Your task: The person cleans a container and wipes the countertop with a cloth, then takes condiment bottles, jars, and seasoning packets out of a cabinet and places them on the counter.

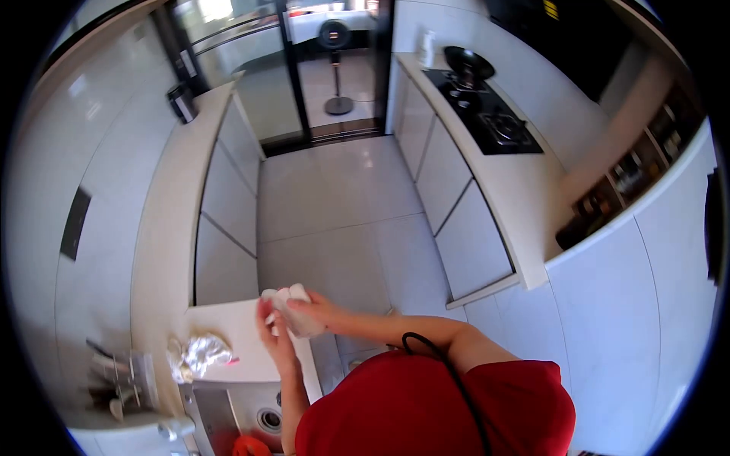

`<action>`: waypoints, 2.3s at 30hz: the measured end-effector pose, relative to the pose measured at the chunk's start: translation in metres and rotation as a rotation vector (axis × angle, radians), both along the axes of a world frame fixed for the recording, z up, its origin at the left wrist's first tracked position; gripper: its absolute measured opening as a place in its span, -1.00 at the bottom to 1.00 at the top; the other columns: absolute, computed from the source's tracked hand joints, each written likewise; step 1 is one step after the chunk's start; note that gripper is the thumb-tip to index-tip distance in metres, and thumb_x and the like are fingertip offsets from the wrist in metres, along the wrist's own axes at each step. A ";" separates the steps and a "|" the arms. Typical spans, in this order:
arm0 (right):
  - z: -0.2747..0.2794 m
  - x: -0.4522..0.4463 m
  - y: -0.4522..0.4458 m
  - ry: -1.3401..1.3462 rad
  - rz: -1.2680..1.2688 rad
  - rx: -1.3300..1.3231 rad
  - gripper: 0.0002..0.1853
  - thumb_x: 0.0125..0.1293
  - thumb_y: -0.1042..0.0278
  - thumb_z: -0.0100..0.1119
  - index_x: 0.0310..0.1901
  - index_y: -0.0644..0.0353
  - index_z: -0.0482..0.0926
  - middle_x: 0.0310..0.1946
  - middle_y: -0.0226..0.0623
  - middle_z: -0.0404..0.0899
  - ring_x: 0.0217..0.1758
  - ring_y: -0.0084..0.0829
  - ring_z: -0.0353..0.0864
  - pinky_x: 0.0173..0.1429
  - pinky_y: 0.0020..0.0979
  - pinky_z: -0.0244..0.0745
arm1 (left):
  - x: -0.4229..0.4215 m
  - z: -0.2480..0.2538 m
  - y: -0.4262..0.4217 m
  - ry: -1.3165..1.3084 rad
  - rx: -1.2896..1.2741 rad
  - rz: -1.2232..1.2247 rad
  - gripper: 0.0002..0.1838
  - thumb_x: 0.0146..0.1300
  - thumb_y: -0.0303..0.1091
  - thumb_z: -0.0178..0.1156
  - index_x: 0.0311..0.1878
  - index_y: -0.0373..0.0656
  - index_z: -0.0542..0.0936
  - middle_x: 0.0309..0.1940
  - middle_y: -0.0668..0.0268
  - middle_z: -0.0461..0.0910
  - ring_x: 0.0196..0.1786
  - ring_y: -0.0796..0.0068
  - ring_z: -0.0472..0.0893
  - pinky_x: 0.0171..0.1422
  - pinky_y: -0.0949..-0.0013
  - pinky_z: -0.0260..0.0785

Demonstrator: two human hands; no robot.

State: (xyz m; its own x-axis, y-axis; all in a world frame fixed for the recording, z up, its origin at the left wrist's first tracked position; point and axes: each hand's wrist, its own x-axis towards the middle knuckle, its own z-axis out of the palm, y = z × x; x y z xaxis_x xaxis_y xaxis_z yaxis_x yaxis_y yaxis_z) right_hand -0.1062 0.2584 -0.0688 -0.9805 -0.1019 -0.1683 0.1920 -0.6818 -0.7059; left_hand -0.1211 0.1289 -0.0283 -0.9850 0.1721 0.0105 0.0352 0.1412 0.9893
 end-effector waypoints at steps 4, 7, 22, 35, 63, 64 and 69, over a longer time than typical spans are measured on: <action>0.012 0.013 0.102 -0.130 -0.054 -0.172 -0.46 0.34 0.03 0.09 0.26 0.13 0.33 0.10 -0.29 0.45 0.11 -0.42 0.49 0.11 -0.37 0.47 | -0.029 0.003 0.081 -0.223 0.158 -0.236 -0.37 0.32 -0.11 0.15 0.32 -0.29 0.26 0.13 0.11 0.45 0.16 0.34 0.44 0.26 0.32 0.28; -0.001 0.028 0.187 -0.119 -0.255 0.038 -0.48 0.34 0.05 0.11 0.22 0.17 0.36 0.08 -0.30 0.47 0.07 -0.42 0.51 0.09 -0.38 0.48 | -0.037 -0.028 0.163 -0.637 0.206 -0.430 -0.54 0.28 -0.18 0.22 0.13 -0.28 0.45 -0.04 0.23 0.56 -0.02 0.47 0.56 0.02 0.41 0.43; 0.007 0.205 0.514 -0.292 -1.046 0.011 -0.54 0.33 0.17 0.16 0.12 0.34 0.42 0.00 -0.23 0.54 0.04 -0.42 0.55 0.14 -0.38 0.46 | 0.007 -0.035 0.616 -0.683 -0.109 -1.344 -0.59 0.19 -0.18 0.30 -0.01 -0.29 0.54 -0.20 0.32 0.61 -0.18 0.55 0.59 -0.08 0.45 0.44; -0.034 0.205 0.677 -0.410 -1.758 -0.151 -0.55 0.32 0.21 0.16 0.11 0.38 0.40 -0.01 -0.19 0.53 0.02 -0.40 0.54 0.10 -0.39 0.45 | 0.049 -0.092 0.899 -0.822 -0.275 -1.787 -0.59 0.16 -0.18 0.34 -0.05 -0.27 0.55 -0.20 0.31 0.62 -0.18 0.53 0.60 -0.06 0.44 0.45; -0.013 0.392 0.772 -1.417 -2.052 0.948 -0.51 0.13 0.24 0.26 0.06 0.25 0.37 -0.04 0.04 0.49 0.01 0.03 0.48 0.05 -0.15 0.41 | 0.345 -0.108 1.001 0.389 0.147 -2.409 -0.61 -0.05 -0.53 0.20 -0.06 -0.24 0.49 -0.20 -0.04 0.59 -0.09 -0.01 0.59 -0.09 0.17 0.43; -0.019 0.390 0.775 -1.525 -2.101 1.246 -0.52 0.11 0.23 0.28 0.03 0.23 0.40 -0.08 0.01 0.51 -0.04 0.03 0.50 0.01 -0.15 0.43 | 0.343 -0.122 1.006 0.434 0.206 -2.428 -0.64 -0.04 -0.57 0.14 -0.08 -0.26 0.50 -0.20 -0.05 0.59 -0.11 0.04 0.60 -0.13 0.19 0.43; 0.018 0.350 0.766 -1.429 -2.022 1.204 -0.55 -0.01 0.41 0.28 -0.01 0.16 0.47 -0.09 -0.07 0.50 -0.01 -0.02 0.49 0.06 -0.18 0.44 | 0.307 -0.148 1.014 -0.441 0.026 -2.365 -0.72 0.20 -0.44 -0.03 -0.02 -0.23 0.48 -0.11 0.24 0.53 -0.08 0.50 0.52 -0.08 0.39 0.41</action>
State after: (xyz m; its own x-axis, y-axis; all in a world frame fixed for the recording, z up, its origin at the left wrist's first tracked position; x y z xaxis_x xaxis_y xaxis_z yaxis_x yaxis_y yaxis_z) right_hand 0.2435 1.0243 -0.0507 0.6998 0.6471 0.3026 0.5765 -0.2615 -0.7741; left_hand 0.1862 1.1429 -0.1767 0.8417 0.5387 -0.0374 -0.0736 0.1831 0.9803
